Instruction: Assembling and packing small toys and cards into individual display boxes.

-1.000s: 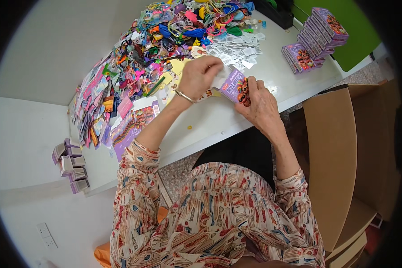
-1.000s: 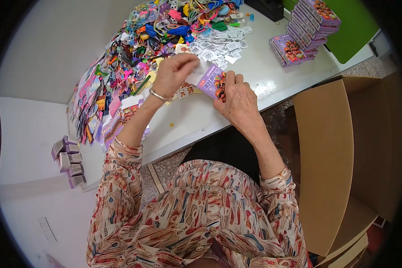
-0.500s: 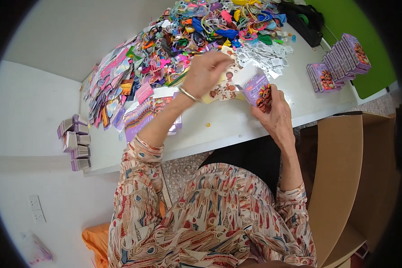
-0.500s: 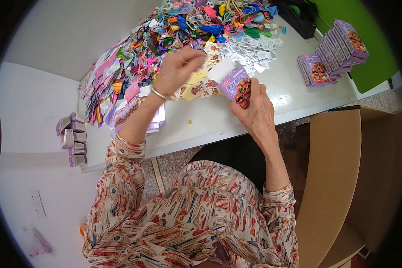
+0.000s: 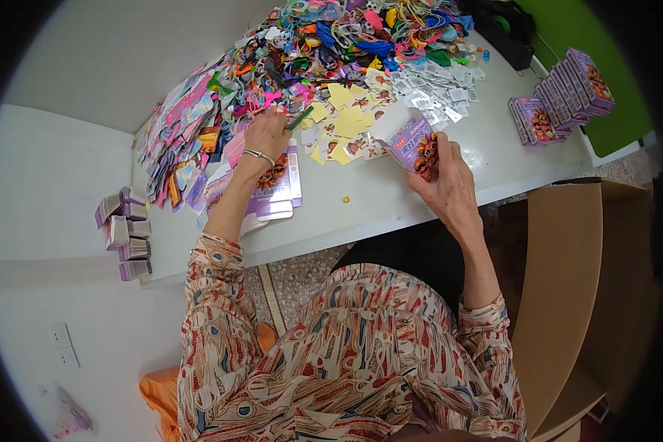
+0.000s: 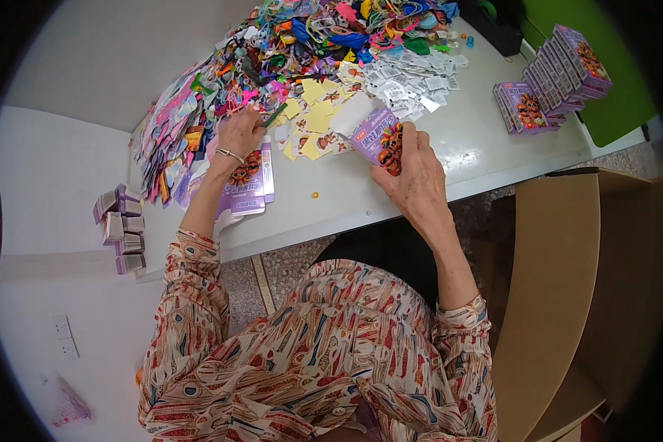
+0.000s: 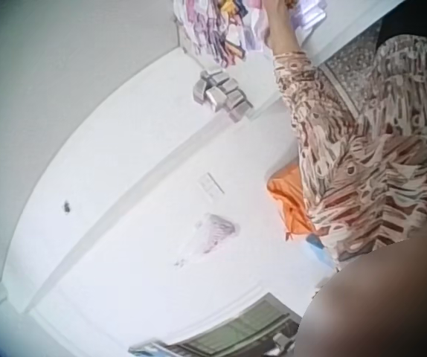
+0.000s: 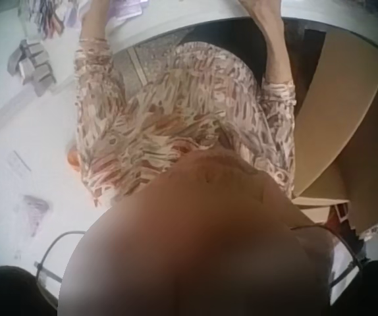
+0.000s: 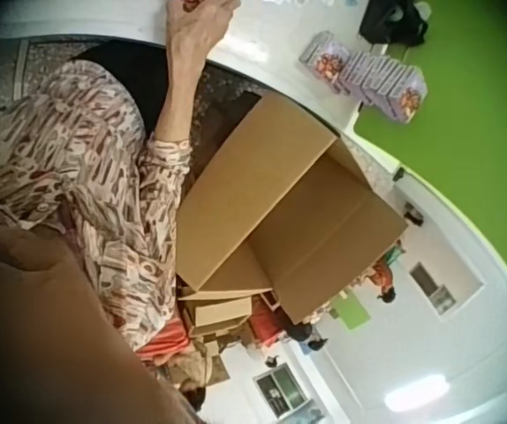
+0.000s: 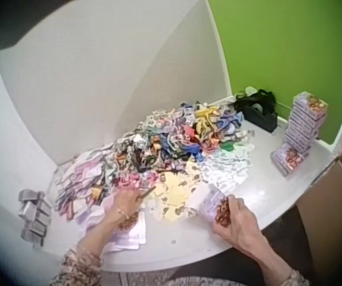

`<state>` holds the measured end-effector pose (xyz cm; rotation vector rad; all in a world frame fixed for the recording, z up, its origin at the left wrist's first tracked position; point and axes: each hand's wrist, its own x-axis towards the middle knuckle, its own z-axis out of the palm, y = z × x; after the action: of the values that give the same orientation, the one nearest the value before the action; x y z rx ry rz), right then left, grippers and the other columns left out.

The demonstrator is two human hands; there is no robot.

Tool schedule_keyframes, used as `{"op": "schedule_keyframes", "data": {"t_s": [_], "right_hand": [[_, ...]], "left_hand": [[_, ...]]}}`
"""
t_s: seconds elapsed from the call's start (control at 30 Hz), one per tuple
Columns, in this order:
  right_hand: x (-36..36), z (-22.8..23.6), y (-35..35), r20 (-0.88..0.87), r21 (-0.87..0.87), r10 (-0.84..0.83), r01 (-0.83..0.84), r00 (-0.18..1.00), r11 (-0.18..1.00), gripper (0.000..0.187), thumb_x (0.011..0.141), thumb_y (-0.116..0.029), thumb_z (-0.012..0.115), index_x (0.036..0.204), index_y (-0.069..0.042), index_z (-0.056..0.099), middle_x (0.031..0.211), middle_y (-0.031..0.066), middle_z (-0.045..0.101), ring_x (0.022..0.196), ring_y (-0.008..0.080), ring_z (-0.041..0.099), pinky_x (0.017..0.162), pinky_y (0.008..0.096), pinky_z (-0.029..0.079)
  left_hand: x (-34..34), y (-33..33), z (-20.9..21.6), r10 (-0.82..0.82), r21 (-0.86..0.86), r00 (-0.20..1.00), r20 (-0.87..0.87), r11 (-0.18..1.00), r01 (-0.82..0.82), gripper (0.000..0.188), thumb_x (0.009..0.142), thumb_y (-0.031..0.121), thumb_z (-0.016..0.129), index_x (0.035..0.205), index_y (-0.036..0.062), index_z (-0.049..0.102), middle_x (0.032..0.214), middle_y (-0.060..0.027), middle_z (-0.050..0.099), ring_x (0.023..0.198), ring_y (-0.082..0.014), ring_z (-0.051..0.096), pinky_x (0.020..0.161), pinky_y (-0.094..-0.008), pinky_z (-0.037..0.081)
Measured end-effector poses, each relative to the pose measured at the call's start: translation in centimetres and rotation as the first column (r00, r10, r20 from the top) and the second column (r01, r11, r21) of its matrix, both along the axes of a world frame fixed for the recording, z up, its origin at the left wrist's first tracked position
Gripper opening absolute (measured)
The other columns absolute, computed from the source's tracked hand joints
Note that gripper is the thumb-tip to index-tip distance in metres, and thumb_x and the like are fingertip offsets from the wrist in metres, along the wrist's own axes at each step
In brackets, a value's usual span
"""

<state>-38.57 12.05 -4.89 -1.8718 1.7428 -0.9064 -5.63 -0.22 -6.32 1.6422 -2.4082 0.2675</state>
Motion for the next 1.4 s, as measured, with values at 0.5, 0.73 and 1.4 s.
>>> {"op": "schedule_keyframes", "data": {"t_s": [0.5, 0.73, 1.4], "right_hand": [[0.9, 0.0, 0.4, -0.067, -0.068, 0.033, -0.038, 0.997, 0.997, 0.067, 0.072, -0.018, 0.071, 0.128, 0.001, 0.04, 0.104, 0.0221, 0.054, 0.091, 0.0375, 0.059, 0.078, 0.0425, 0.049], [1.1, 0.0, 1.1, -0.029, -0.062, 0.129, -0.131, 0.991, 0.989, 0.071, 0.071, -0.016, 0.072, 0.13, 0.003, 0.038, 0.107, 0.0225, 0.054, 0.093, 0.0368, 0.058, 0.081, 0.0413, 0.049], [0.7, -0.1, 1.0, -0.059, -0.051, 0.087, -0.09, 0.994, 0.995, 0.07, 0.073, -0.02, 0.071, 0.131, 0.003, 0.039, 0.102, 0.021, 0.054, 0.088, 0.0356, 0.059, 0.078, 0.0416, 0.049]], "left_hand": [[-7.2, 6.2, 9.0, -0.351, -0.191, 0.912, -0.209, 0.93, 0.314, 0.013, 0.081, 0.006, 0.065, 0.094, 0.0045, 0.065, 0.088, -0.0118, 0.066, 0.078, -0.0295, 0.064, 0.065, -0.0373, 0.051], [-9.9, 7.1, 8.1, -0.5, -0.125, 0.852, -0.156, 0.866, 0.485, 0.014, 0.075, 0.002, 0.064, 0.088, 0.0075, 0.064, 0.089, -0.007, 0.062, 0.084, -0.0257, 0.062, 0.069, -0.0357, 0.051], [1.3, -0.4, -0.2, -0.124, -0.015, 0.981, -0.152, 0.992, 0.124, 0.016, 0.08, 0.01, 0.064, 0.092, -0.0007, 0.065, 0.086, -0.0171, 0.064, 0.08, -0.0387, 0.061, 0.072, -0.0432, 0.05]]}}
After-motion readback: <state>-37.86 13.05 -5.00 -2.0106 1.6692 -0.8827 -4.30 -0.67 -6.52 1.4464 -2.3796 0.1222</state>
